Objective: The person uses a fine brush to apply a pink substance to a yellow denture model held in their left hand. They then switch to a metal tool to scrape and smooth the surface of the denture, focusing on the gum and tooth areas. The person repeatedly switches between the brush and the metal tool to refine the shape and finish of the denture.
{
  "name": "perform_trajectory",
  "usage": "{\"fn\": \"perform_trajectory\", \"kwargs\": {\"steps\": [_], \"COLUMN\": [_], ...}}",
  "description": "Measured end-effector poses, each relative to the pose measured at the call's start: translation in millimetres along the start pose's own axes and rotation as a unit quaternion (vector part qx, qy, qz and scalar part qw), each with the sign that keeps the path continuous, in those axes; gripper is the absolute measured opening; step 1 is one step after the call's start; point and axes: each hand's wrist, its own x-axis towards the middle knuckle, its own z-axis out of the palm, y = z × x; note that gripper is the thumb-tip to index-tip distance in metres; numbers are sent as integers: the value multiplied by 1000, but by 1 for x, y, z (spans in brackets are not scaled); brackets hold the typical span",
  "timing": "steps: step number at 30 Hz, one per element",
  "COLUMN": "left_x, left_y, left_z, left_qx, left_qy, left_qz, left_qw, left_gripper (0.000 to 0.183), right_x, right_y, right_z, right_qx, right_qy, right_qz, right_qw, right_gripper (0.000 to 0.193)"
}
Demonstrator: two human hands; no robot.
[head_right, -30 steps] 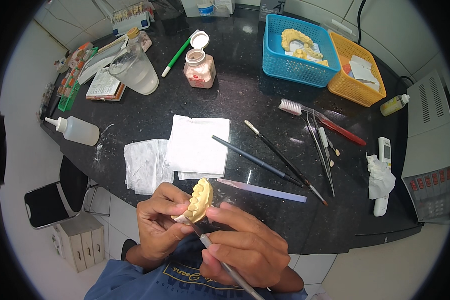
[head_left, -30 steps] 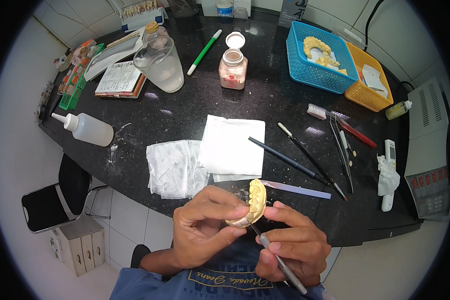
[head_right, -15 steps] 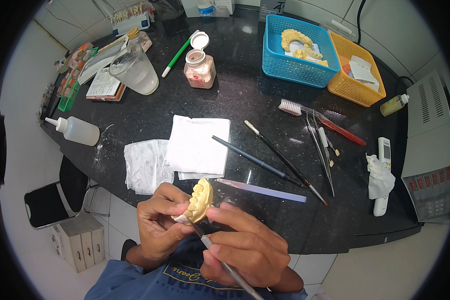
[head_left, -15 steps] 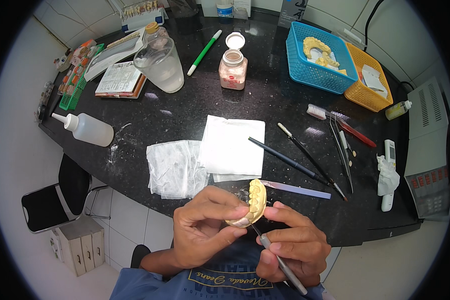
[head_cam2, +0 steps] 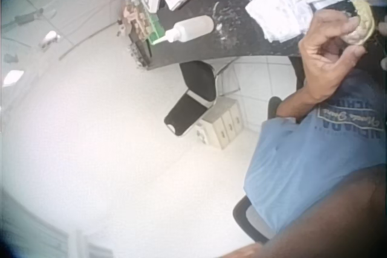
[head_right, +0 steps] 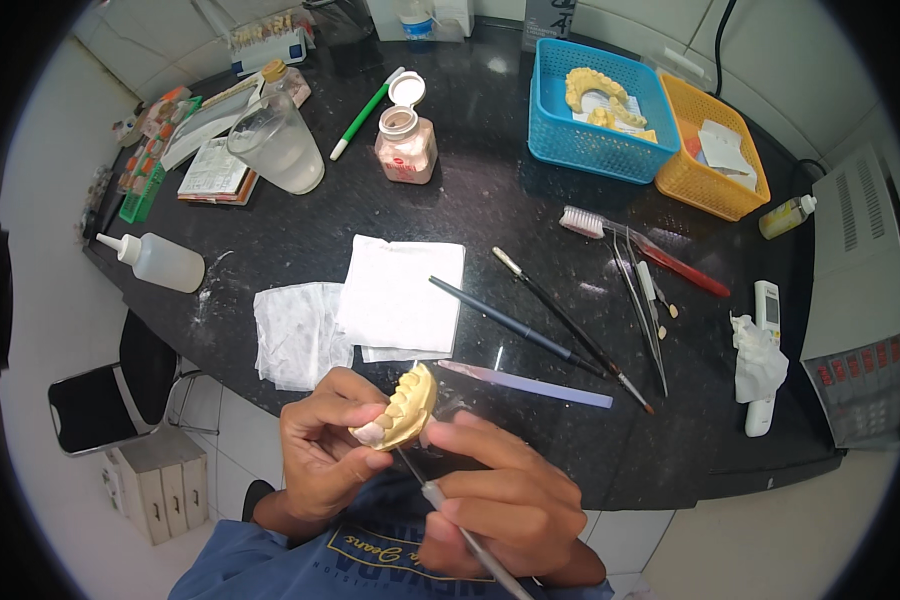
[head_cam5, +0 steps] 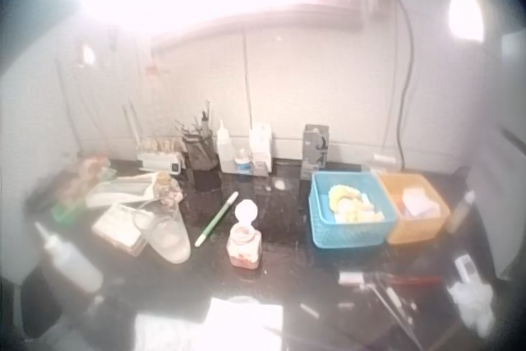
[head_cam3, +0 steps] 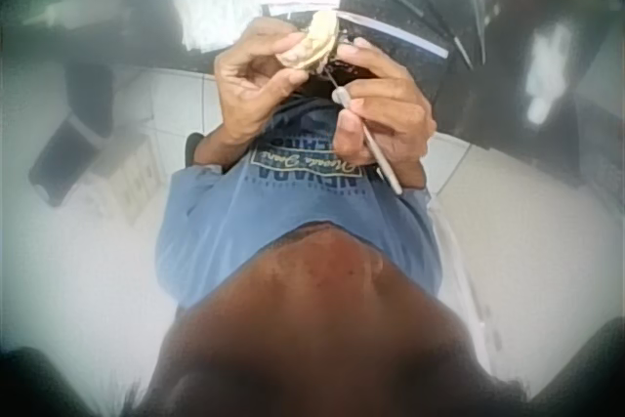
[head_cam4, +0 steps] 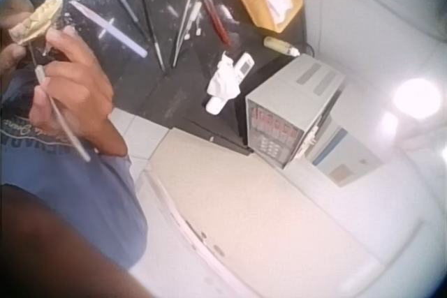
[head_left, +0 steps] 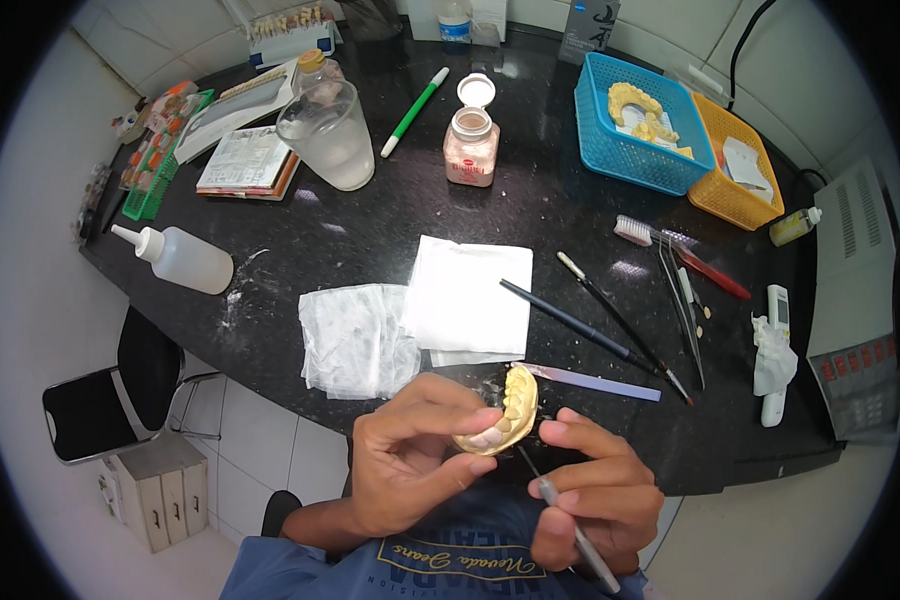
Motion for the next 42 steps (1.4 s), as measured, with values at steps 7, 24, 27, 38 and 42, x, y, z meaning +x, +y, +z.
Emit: {"fn": "perform_trajectory", "kwargs": {"steps": [7,24,27,38,42], "left_x": [3,2,2,4,3], "left_y": [3,1,1,1,1], "left_z": [0,-1,0,4,4], "left_qx": [-55,20,21,29,30], "left_qy": [-16,-21,-13,-10,-10], "left_qz": [-52,-22,-13,1,2], "left_qw": [997,999,1000,1000,999], "left_gripper": [38,39,38,35,34], "right_x": [1,0,1,4,4], "right_y": [4,-2,-3,-3,-3], "right_z": [16,1,2,-1,-1], "right_qx": [-24,-38,-43,-52,-51], "right_qy": [231,-4,-7,-24,-27], "right_qz": [85,32,32,27,29], "right_qw": [969,999,999,998,998], "right_gripper": [57,29,24,21,21]}}
